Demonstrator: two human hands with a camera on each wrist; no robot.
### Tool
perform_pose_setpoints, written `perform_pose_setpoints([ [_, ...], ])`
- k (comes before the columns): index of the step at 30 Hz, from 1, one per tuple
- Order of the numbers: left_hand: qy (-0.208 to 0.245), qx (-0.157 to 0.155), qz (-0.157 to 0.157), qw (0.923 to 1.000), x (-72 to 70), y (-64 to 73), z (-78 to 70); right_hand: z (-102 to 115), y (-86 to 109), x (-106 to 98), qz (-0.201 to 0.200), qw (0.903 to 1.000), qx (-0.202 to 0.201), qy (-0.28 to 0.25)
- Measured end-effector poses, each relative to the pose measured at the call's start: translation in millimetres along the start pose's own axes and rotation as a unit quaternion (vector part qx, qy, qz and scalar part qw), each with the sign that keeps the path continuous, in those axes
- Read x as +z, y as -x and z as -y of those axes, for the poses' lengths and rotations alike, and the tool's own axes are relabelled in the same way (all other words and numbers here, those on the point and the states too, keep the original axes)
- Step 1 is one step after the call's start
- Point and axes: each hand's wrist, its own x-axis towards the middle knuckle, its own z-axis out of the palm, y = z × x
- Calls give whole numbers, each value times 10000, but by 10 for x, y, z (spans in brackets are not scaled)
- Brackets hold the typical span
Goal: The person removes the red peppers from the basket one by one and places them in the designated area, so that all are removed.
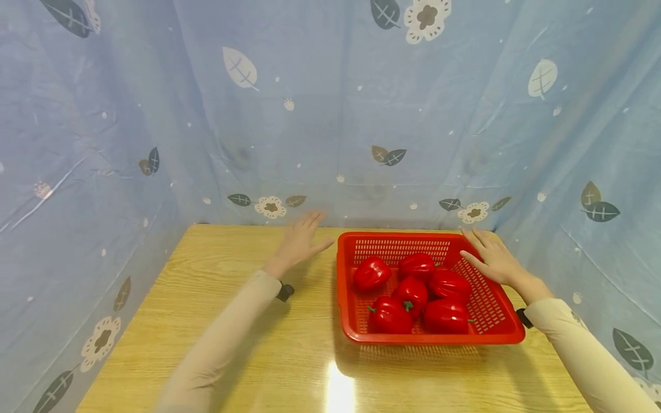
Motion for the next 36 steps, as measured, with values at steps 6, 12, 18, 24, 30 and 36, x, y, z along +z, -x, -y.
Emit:
perform_pose_setpoints([
  [6, 325, 159, 144, 9992, 54, -7, -157, -13, 45, 30, 285, 9990, 165, -312],
  [12, 569, 336, 249, 9975, 120, -29, -280, -3, 72, 65, 618, 9933, 349, -909],
  [18, 616, 490, 336, 9963, 134, -61, -422, 33, 67, 77, 620, 9909, 406, -1126],
  [24, 842, 551, 489, 9937, 139, -75, -558, 33, 55, 112, 662, 9896, 492, -1176],
  [30, 1040, 657, 667, 9902, 177, -101, -667, 30, 68, 147, 660, 9899, 573, -1113],
  [36, 1060, 784, 902, 9872, 195, -128, -767, 25, 66, 154, 546, 9906, 568, -1120],
])
